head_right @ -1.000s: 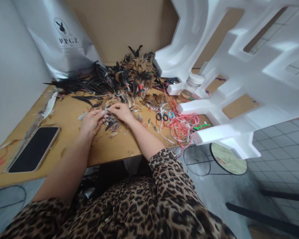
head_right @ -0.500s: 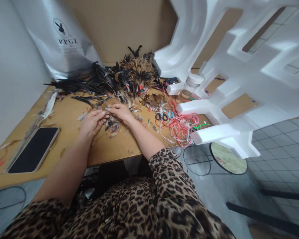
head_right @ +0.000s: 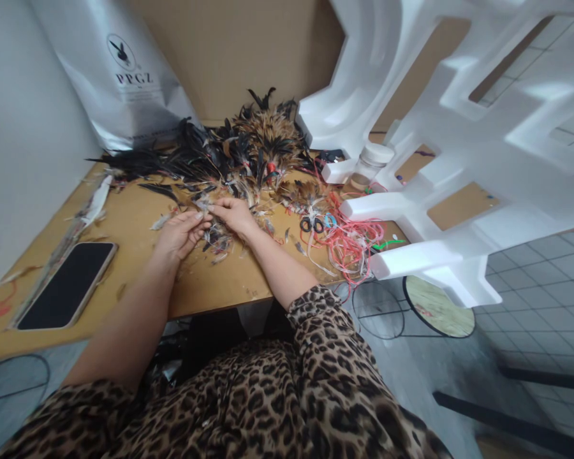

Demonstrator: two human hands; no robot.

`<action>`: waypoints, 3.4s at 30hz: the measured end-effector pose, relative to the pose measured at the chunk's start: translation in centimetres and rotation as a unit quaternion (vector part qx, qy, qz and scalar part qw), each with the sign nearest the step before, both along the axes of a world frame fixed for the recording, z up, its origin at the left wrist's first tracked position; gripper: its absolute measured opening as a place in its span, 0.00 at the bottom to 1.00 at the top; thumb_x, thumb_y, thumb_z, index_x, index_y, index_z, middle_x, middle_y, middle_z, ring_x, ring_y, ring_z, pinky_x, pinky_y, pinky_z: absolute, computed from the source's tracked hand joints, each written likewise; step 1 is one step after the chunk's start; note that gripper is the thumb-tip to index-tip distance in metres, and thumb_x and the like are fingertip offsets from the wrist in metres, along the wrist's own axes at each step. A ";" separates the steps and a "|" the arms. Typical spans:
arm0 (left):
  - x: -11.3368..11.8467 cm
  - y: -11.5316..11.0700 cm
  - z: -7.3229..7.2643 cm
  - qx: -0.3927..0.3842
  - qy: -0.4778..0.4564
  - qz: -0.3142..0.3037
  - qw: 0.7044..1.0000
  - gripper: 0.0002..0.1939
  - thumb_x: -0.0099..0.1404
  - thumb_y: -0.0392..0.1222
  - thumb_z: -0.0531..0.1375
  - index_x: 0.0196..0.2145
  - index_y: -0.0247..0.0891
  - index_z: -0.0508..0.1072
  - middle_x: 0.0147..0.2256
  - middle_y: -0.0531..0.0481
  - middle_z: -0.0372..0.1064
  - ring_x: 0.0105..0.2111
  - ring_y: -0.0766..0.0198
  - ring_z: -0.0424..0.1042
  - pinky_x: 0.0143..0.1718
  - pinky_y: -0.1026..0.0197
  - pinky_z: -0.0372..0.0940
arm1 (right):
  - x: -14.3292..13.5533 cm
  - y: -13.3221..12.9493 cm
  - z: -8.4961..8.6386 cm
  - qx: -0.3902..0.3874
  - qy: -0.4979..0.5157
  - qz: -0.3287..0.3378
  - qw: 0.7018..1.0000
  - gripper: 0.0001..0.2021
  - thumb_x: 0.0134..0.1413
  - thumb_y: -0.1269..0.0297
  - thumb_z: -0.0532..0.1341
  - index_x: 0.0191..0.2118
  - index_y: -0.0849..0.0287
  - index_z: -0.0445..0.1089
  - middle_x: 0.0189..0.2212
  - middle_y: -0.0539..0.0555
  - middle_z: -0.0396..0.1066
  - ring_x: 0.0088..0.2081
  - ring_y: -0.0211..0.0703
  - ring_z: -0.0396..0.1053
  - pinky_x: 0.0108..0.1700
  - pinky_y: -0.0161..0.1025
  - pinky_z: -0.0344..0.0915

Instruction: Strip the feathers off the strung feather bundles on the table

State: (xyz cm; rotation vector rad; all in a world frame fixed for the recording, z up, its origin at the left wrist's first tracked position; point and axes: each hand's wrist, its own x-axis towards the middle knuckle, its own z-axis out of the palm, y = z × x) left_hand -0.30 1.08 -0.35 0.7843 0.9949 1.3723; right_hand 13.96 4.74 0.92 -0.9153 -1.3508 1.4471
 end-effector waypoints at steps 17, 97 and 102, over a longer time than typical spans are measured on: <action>0.0 0.3 -0.2 0.009 -0.005 0.033 0.999 0.09 0.47 0.37 0.67 0.27 0.32 0.73 0.27 0.48 0.73 0.24 0.72 0.70 0.21 0.73 0.61 | -0.8 0.0 -0.8 0.102 -0.080 -0.041 0.991 0.12 0.46 0.58 0.59 0.29 0.64 0.70 0.26 0.50 0.70 0.27 0.31 0.63 0.34 0.30 0.60; -0.5 0.7 -0.2 0.006 -0.060 0.070 0.996 0.03 0.54 0.31 0.61 0.25 0.31 0.70 0.26 0.48 0.72 0.20 0.75 0.67 0.18 0.75 0.58 | -0.4 0.4 1.0 0.215 -0.459 -0.045 0.861 0.07 0.46 0.66 0.58 0.26 0.61 0.71 0.26 0.54 0.72 0.31 0.40 0.67 0.36 0.37 0.60; -0.4 0.6 -0.2 0.000 -0.054 0.046 0.997 0.03 0.54 0.32 0.61 0.25 0.31 0.70 0.27 0.47 0.73 0.21 0.74 0.69 0.18 0.75 0.60 | 1.8 1.1 1.1 0.050 -0.119 -0.005 0.992 0.11 0.40 0.59 0.64 0.22 0.63 0.66 0.16 0.45 0.62 0.19 0.29 0.55 0.23 0.30 0.52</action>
